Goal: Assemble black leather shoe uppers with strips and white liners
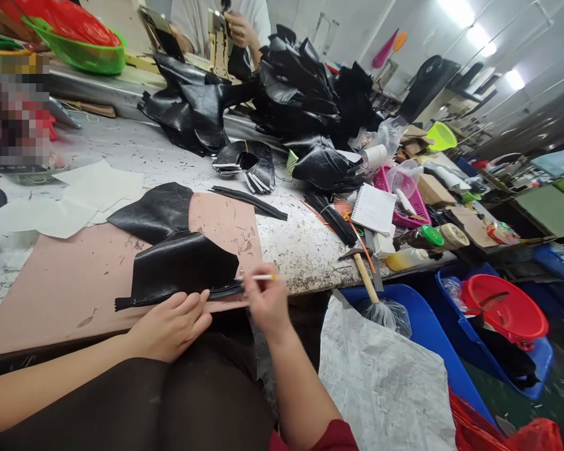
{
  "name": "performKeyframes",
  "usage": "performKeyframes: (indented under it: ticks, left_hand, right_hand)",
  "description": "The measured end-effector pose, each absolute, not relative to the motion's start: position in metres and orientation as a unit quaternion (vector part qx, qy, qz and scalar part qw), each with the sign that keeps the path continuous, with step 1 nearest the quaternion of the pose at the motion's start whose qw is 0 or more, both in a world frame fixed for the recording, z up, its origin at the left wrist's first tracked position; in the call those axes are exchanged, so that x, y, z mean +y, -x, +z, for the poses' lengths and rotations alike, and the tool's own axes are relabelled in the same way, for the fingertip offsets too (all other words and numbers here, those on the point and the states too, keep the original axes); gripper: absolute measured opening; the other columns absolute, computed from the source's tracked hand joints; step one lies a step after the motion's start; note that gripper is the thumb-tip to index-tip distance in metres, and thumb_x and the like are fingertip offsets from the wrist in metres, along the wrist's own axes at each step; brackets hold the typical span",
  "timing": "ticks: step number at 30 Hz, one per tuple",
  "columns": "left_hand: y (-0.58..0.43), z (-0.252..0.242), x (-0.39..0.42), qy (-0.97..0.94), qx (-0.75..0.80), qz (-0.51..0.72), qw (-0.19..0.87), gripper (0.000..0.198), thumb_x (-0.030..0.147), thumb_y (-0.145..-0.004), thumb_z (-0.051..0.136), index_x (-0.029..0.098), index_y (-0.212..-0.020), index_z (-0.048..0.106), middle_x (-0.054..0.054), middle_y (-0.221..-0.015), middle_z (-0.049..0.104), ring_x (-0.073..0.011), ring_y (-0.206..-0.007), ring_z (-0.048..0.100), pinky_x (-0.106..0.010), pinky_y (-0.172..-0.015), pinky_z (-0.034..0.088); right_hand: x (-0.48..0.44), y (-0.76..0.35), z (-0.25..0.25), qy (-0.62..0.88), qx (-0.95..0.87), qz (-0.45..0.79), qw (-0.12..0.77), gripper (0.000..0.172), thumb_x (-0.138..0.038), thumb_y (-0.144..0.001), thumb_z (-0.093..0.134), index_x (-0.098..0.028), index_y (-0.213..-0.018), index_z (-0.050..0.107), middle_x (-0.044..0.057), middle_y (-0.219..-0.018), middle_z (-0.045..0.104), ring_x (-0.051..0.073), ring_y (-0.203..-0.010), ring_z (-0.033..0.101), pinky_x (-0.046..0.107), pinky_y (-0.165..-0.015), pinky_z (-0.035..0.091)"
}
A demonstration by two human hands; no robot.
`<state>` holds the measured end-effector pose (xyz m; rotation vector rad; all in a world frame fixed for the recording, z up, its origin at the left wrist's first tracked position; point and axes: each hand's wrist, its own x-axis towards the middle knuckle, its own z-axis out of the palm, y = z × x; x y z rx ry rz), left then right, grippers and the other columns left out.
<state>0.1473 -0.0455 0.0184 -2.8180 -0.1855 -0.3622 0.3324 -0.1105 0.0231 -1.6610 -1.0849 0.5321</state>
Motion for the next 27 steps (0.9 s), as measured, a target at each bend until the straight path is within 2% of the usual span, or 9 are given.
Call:
performKeyframes:
  ticks: [2,6,10,16,27]
  left_hand:
    - [-0.148,0.017,-0.047,0.978,-0.069,-0.123,0.151,0.014,0.017,-0.075,0.047,0.017,-0.067,0.059,-0.013,-0.089,0.069,-0.0201,-0.074,0.055,-0.031,-0.062,0.036]
    - [-0.151,0.017,-0.049,0.98,-0.067,-0.116,0.149,0.013,0.018,-0.074,0.049,0.017,-0.064,0.058,-0.013,-0.086,0.069,-0.0203,-0.073,0.056,-0.031,-0.06,0.035]
    - [-0.152,0.018,-0.049,0.979,-0.066,-0.126,0.145,0.013,0.016,-0.071,0.049,0.018,-0.063,0.058,-0.011,-0.08,0.07,-0.0203,-0.071,0.056,-0.031,-0.058,0.035]
    - [-0.152,0.019,-0.049,0.98,-0.064,-0.129,0.14,0.013,0.016,-0.071,0.049,0.017,-0.061,0.058,-0.015,-0.087,0.07,-0.0198,-0.067,0.056,-0.031,-0.056,0.034]
    - [-0.151,0.017,-0.048,0.979,-0.063,-0.136,0.141,0.016,0.013,-0.07,0.046,0.017,-0.062,0.059,-0.014,-0.084,0.07,-0.0204,-0.066,0.054,-0.031,-0.056,0.034]
  right_hand:
    - [-0.112,-0.311,0.015,0.649,-0.505,0.255,0.509,0.014,-0.031,-0.083,0.044,-0.019,-0.078,0.049,-0.001,-0.065,0.057,0.011,-0.052,0.056,0.024,-0.052,0.045]
    - [-0.113,-0.294,0.002,0.667,-0.545,0.219,0.458,0.016,-0.025,-0.086,0.039,-0.018,-0.08,0.052,0.002,-0.07,0.059,0.012,-0.06,0.059,0.024,-0.057,0.046]
    - [-0.114,-0.296,-0.001,0.678,-0.558,0.19,0.439,0.018,-0.025,-0.087,0.037,-0.018,-0.079,0.052,0.003,-0.071,0.058,0.013,-0.061,0.058,0.024,-0.059,0.046]
    - [-0.113,-0.295,0.004,0.687,-0.573,0.178,0.411,0.019,-0.025,-0.087,0.037,-0.018,-0.078,0.052,0.003,-0.07,0.059,0.013,-0.061,0.057,0.024,-0.059,0.046]
    - [-0.113,-0.295,0.008,0.685,-0.589,0.156,0.399,0.021,-0.024,-0.087,0.037,-0.017,-0.076,0.053,0.003,-0.069,0.059,0.013,-0.061,0.057,0.023,-0.059,0.045]
